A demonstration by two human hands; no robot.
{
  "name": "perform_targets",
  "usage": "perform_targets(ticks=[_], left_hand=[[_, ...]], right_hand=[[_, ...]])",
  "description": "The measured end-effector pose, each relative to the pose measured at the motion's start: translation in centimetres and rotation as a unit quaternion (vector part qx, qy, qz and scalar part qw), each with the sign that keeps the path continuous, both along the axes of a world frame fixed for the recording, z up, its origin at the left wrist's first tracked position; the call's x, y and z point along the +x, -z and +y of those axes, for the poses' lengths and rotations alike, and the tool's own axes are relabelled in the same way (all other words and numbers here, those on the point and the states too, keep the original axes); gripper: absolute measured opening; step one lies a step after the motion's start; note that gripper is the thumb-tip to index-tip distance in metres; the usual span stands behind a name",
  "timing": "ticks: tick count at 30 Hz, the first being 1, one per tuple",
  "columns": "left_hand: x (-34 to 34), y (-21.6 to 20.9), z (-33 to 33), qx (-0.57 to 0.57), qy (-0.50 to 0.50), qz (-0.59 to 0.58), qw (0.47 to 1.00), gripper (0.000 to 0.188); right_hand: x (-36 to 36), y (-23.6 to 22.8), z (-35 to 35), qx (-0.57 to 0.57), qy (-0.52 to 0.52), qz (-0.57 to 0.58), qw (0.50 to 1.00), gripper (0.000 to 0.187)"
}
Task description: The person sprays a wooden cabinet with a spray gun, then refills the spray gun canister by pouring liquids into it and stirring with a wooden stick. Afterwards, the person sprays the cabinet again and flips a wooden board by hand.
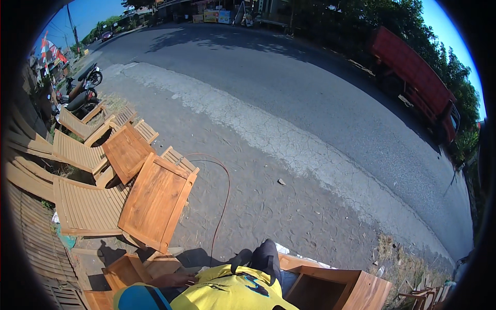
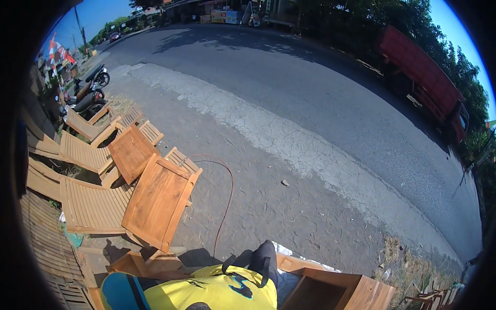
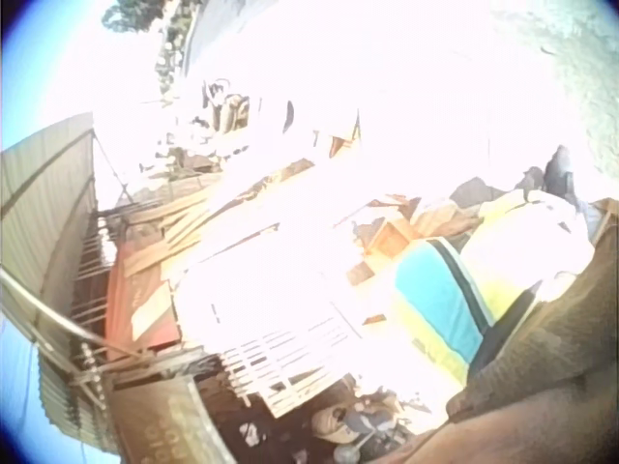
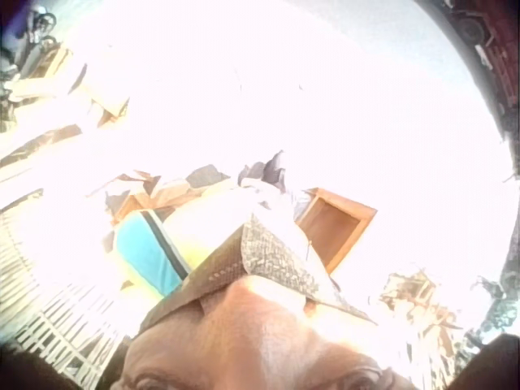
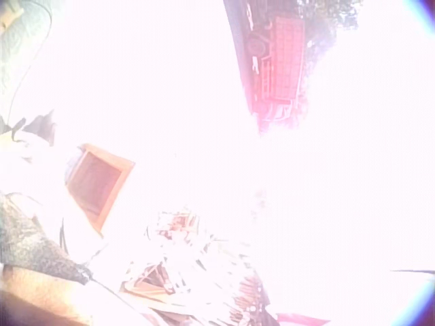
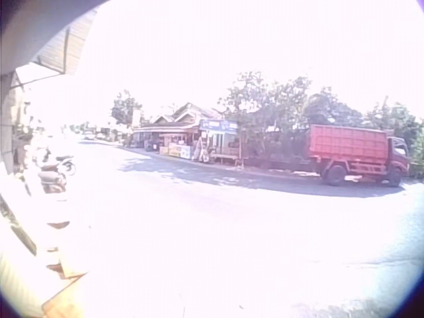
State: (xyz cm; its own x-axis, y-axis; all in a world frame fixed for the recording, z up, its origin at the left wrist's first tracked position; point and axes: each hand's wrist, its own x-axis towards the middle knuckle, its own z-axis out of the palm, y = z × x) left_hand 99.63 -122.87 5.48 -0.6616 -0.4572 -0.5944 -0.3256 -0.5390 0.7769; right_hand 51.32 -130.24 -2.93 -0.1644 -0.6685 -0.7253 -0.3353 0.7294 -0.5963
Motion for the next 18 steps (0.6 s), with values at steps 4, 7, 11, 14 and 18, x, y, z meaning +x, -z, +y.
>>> perform_targets(ticks=[4, 7, 11, 14, 18], left_hand=[[-2.2, 1.6, -7.9, 0.035, -0.064, 0.003, 0.997, 0.046], [-3.9, 3.5, -13.3, 0.06, -0.144, 0.002, 0.988, 0.046], [-6.9, 4.5, -19.8, 0.089, -0.286, 0.004, 0.954, 0.045], [-9.8, 4.3, -22.6, 0.129, -0.428, 0.02, 0.894, 0.045], [-13.6, 4.7, -25.4, 0.203, -0.589, 0.055, 0.781, 0.045]], right_hand=[[0.8, 1.5, -12.8, -0.002, -0.037, -0.016, 0.999, 0.043], [1.4, 3.6, -21.2, 0.032, -0.099, -0.01, 0.995, 0.044], [-0.8, 7.6, -30.0, 0.113, -0.217, 0.045, 0.968, 0.047], [-3.8, 8.1, -37.4, 0.15, -0.355, 0.109, 0.916, 0.049], [-9.5, 8.7, -50.8, 0.125, -0.561, 0.206, 0.792, 0.052]])
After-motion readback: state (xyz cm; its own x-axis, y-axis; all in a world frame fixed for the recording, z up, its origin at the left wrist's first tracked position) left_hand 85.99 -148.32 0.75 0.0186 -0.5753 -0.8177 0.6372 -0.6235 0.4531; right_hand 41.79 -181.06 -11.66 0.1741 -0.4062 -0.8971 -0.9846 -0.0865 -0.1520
